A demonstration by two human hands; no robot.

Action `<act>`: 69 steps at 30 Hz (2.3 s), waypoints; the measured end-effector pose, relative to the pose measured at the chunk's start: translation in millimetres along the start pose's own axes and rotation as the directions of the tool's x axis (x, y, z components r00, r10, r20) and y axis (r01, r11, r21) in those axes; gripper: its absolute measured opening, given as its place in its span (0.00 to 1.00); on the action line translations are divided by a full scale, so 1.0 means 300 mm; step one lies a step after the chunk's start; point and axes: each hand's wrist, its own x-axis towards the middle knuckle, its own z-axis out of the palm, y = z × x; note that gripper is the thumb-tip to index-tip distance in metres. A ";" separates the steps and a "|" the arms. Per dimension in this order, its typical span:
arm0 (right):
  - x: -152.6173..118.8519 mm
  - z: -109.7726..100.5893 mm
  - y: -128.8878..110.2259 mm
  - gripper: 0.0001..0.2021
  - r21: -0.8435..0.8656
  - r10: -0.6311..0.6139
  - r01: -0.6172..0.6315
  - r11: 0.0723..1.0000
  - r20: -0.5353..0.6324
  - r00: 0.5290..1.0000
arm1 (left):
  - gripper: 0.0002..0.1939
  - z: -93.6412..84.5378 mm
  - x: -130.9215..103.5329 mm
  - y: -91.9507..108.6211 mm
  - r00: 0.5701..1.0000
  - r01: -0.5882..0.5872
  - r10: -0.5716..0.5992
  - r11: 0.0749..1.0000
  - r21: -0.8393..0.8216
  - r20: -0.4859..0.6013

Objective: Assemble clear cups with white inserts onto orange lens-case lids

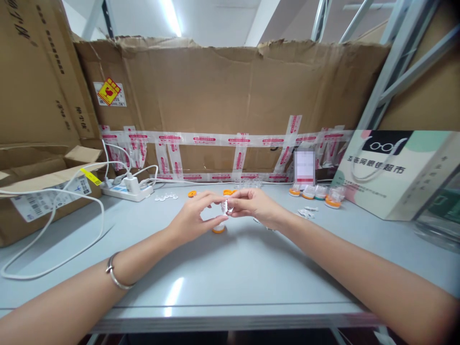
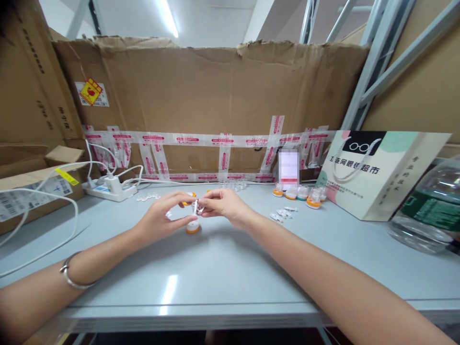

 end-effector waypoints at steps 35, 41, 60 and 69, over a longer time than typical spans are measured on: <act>-0.012 0.056 0.023 0.11 0.209 -0.091 0.087 0.974 0.008 0.996 | 0.11 -0.005 0.007 0.020 0.998 0.006 0.005 0.985 0.173 -0.064; -0.008 0.075 0.038 0.10 0.131 -0.116 0.127 0.983 -0.091 0.989 | 0.10 0.011 0.006 0.022 0.997 -0.004 0.015 0.987 0.163 -0.070; -0.006 0.056 0.032 0.10 0.135 -0.173 0.170 0.976 0.013 0.985 | 0.12 -0.006 0.004 0.017 0.991 -0.053 0.073 0.984 0.169 -0.115; 0.004 0.033 0.026 0.11 0.311 -0.133 0.099 0.945 0.090 0.987 | 0.16 -0.012 0.004 0.003 0.988 -0.079 0.093 0.990 0.116 -0.124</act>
